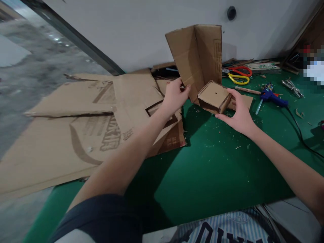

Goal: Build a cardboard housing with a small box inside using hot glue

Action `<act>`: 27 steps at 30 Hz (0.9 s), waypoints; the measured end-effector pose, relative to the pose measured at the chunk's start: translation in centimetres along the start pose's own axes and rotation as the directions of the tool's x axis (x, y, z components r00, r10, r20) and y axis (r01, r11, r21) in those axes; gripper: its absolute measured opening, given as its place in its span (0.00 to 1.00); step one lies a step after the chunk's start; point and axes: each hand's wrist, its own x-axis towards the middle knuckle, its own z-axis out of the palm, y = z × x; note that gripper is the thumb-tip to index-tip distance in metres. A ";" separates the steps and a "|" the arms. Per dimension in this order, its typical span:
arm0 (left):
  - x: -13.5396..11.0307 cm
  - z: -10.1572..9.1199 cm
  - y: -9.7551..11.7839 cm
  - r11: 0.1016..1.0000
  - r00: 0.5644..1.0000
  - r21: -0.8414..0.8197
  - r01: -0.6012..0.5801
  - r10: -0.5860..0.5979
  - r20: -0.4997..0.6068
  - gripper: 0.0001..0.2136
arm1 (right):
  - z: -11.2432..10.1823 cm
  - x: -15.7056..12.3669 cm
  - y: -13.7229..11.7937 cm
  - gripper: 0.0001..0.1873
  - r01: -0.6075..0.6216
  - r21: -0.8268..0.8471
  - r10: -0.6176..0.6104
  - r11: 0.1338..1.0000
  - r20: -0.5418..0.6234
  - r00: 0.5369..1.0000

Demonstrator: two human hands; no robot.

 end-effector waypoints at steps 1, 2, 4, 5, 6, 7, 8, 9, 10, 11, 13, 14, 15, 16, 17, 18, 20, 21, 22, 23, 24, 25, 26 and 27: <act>-0.9 -0.2 1.2 0.998 1.000 0.052 0.017 -0.017 0.005 0.18 | 0.0 0.3 -0.1 0.47 -0.008 -0.052 0.009 0.999 0.016 1.000; -1.8 -0.6 2.3 0.997 0.999 0.076 0.032 -0.033 0.019 0.18 | -0.1 0.6 -0.1 0.46 -0.021 -0.102 0.025 0.995 0.033 0.999; -3.2 -1.2 4.0 0.996 0.997 0.074 0.043 -0.048 0.064 0.17 | -0.2 1.4 0.0 0.42 -0.051 -0.176 0.063 0.983 0.061 0.996; -3.8 -1.5 4.6 0.997 0.995 0.052 0.048 -0.052 0.084 0.17 | -0.2 1.8 0.1 0.40 -0.061 -0.200 0.076 0.978 0.068 0.995; -4.3 -1.7 4.9 0.998 0.992 0.026 0.057 -0.060 0.107 0.18 | -0.2 2.1 0.3 0.38 -0.066 -0.214 0.082 0.975 0.070 0.994; -4.7 -1.7 5.0 0.998 0.989 -0.001 0.070 -0.070 0.127 0.19 | -0.1 2.5 0.4 0.36 -0.068 -0.220 0.084 0.973 0.064 0.994; -5.0 -1.6 5.0 0.996 0.986 -0.027 0.084 -0.080 0.144 0.20 | 0.0 2.8 0.6 0.35 -0.067 -0.218 0.081 0.974 0.053 0.995; -5.2 -1.5 4.8 0.994 0.984 -0.053 0.096 -0.087 0.154 0.21 | 0.2 3.0 0.6 0.35 -0.065 -0.211 0.073 0.975 0.034 0.997; -5.4 -1.2 4.5 0.991 0.983 -0.080 0.104 -0.091 0.158 0.22 | 0.5 3.2 0.7 0.34 -0.058 -0.202 0.061 0.978 0.009 0.998; -5.6 -0.9 4.2 0.988 0.984 -0.107 0.109 -0.091 0.156 0.22 | 0.8 3.3 0.7 0.33 -0.045 -0.195 0.043 0.980 -0.018 0.999; -5.9 -0.4 3.5 0.981 0.985 -0.161 0.110 -0.087 0.147 0.23 | 1.6 3.5 0.7 0.31 -0.010 -0.192 -0.003 0.981 -0.068 0.998; -6.1 -0.1 3.2 0.977 0.985 -0.182 0.113 -0.086 0.147 0.24 | 1.9 3.6 0.6 0.31 0.006 -0.193 -0.023 0.981 -0.087 0.996; -6.2 0.0 3.0 0.974 0.985 -0.194 0.117 -0.089 0.147 0.24 | 2.3 3.8 0.6 0.31 0.014 -0.195 -0.034 0.981 -0.102 0.994; -6.3 0.2 2.8 0.974 0.985 -0.195 0.117 -0.090 0.146 0.25 | 2.5 3.9 0.5 0.31 0.011 -0.198 -0.034 0.980 -0.117 0.993; -6.4 0.2 2.8 0.976 0.986 -0.189 0.111 -0.085 0.141 0.25 | 2.7 4.0 0.4 0.32 -0.005 -0.209 -0.023 0.978 -0.132 0.991; -6.5 0.2 2.8 0.979 0.988 -0.175 0.100 -0.077 0.134 0.26 | 2.8 4.1 0.4 0.32 -0.025 -0.232 -0.008 0.972 -0.140 0.990; -6.6 0.2 3.0 0.988 0.992 -0.136 0.068 -0.053 0.111 0.26 | 2.7 4.1 0.1 0.30 -0.063 -0.313 0.023 0.948 -0.130 0.991; -6.7 0.2 3.1 0.992 0.994 -0.114 0.051 -0.040 0.099 0.26 | 2.5 4.1 0.0 0.29 -0.077 -0.360 0.038 0.930 -0.114 0.993; -6.7 0.2 3.2 0.995 0.996 -0.094 0.035 -0.027 0.088 0.25 | 2.2 4.1 -0.1 0.28 -0.086 -0.397 0.053 0.914 -0.093 0.994; -6.6 0.2 3.1 0.997 0.997 -0.077 0.023 -0.017 0.076 0.25 | 1.9 4.0 -0.1 0.28 -0.086 -0.413 0.062 0.906 -0.071 0.996; -6.5 0.2 3.0 0.998 0.998 -0.063 0.012 -0.008 0.067 0.26 | 1.6 3.9 -0.1 0.29 -0.078 -0.409 0.063 0.909 -0.049 0.997; -6.4 0.2 2.7 0.999 0.998 -0.051 0.001 0.002 0.059 0.27 | 1.4 3.8 0.0 0.30 -0.063 -0.385 0.056 0.921 -0.029 0.998; -6.1 0.1 2.4 0.999 0.999 -0.043 -0.007 0.009 0.053 0.28 | 1.2 3.6 0.1 0.30 -0.038 -0.346 0.039 0.937 -0.005 0.999; -5.9 0.0 2.0 0.999 0.999 -0.037 -0.014 0.016 0.051 0.28 | 1.2 3.5 0.3 0.31 -0.011 -0.300 0.016 0.954 0.016 1.000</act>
